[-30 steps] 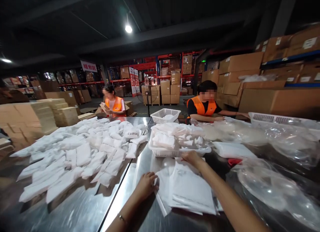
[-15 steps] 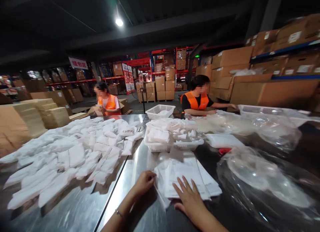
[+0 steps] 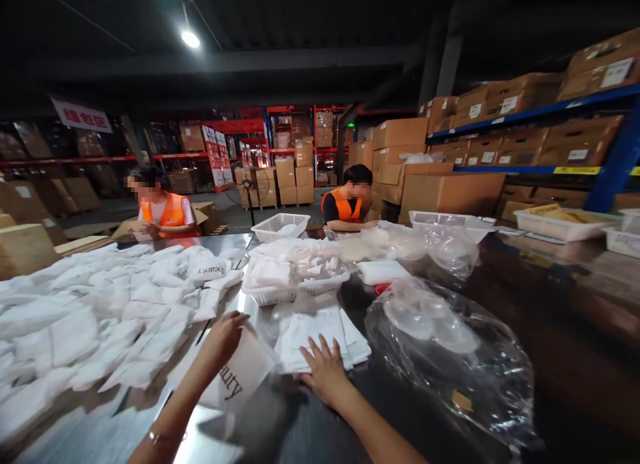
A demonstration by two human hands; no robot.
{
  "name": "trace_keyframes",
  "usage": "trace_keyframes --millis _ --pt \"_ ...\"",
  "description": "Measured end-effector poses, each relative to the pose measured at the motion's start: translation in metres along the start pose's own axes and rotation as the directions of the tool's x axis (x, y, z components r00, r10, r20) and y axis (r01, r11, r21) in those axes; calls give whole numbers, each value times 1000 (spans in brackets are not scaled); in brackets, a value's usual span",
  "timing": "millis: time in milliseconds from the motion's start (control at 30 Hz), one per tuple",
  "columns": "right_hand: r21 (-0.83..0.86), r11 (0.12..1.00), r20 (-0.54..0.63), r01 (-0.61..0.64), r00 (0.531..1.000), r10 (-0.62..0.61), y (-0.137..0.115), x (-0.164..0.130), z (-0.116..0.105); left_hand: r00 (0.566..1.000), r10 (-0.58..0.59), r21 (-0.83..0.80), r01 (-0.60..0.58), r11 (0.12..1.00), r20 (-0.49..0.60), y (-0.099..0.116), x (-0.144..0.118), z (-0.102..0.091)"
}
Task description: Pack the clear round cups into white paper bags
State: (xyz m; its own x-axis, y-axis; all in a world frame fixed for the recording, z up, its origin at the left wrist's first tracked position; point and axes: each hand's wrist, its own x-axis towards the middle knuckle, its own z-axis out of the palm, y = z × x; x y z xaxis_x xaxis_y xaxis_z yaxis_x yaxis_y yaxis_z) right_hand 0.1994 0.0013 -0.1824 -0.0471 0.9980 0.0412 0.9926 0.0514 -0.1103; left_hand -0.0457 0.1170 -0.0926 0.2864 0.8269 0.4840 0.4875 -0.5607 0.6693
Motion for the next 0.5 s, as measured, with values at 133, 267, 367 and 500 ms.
trace_keyframes --millis 133,267,367,500 --pt "-6 1000 -93 -1 996 1 6 -2 -11 981 133 146 -153 977 138 54 52 23" --pt "-10 984 -242 -180 955 172 53 -9 -34 974 192 225 -214 950 118 102 104 32" --pt "7 927 -289 -375 887 361 119 -26 -48 953 278 215 -298 930 116 122 96 44" --pt "61 888 -258 -457 852 456 201 -57 -57 810 432 5 -472 882 397 108 26 90"
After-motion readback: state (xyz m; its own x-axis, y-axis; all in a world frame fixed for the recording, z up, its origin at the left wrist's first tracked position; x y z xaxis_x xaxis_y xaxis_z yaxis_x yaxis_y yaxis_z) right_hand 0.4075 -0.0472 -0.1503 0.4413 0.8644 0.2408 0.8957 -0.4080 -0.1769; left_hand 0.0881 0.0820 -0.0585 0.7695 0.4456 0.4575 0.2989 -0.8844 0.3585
